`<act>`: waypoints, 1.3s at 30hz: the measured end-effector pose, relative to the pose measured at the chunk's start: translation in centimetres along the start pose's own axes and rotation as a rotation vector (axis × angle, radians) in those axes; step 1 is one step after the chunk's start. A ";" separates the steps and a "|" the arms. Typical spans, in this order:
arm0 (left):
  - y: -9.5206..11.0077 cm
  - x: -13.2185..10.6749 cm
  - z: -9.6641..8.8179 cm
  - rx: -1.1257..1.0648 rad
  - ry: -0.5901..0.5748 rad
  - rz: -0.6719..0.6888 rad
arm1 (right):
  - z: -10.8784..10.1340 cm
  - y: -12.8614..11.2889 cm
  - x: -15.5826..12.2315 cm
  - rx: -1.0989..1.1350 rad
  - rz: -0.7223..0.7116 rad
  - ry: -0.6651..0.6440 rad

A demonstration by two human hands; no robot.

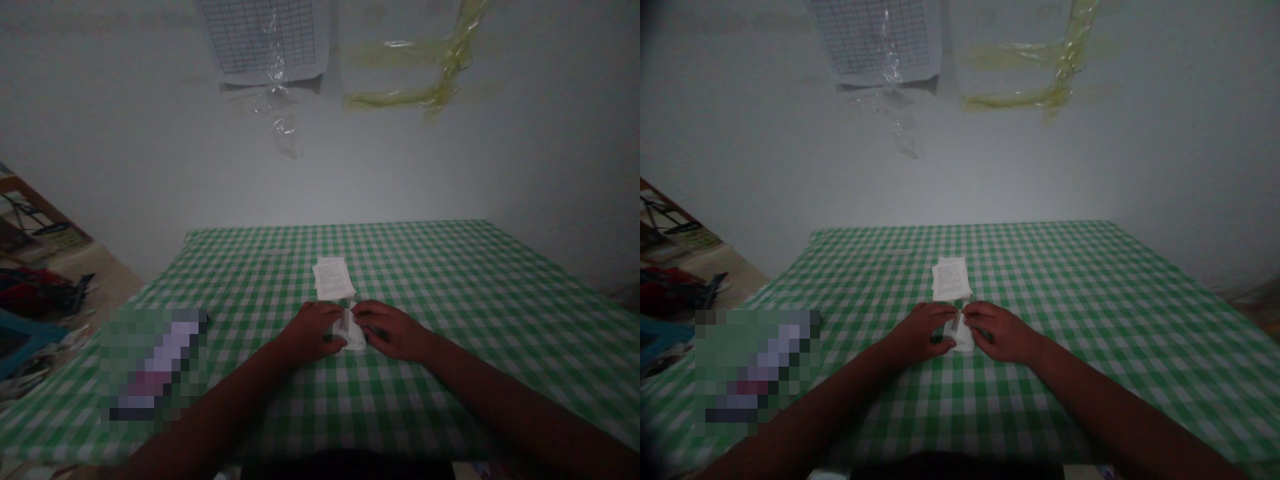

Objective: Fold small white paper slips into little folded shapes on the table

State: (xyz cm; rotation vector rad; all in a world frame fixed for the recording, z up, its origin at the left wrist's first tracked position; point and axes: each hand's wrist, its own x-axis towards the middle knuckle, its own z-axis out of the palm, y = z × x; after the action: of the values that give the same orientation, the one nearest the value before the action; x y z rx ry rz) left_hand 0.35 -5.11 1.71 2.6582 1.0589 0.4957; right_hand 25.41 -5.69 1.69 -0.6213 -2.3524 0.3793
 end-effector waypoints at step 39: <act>-1.7 -0.1 -2.2 -0.114 -0.116 -0.054 | 0.5 -0.1 0.5 -0.028 -0.045 -0.167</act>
State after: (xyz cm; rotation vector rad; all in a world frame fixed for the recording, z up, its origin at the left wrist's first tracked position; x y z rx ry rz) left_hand -1.68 -3.78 3.15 2.5196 1.0328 0.3738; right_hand 24.71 -5.60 1.66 -0.5677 -2.5306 0.3915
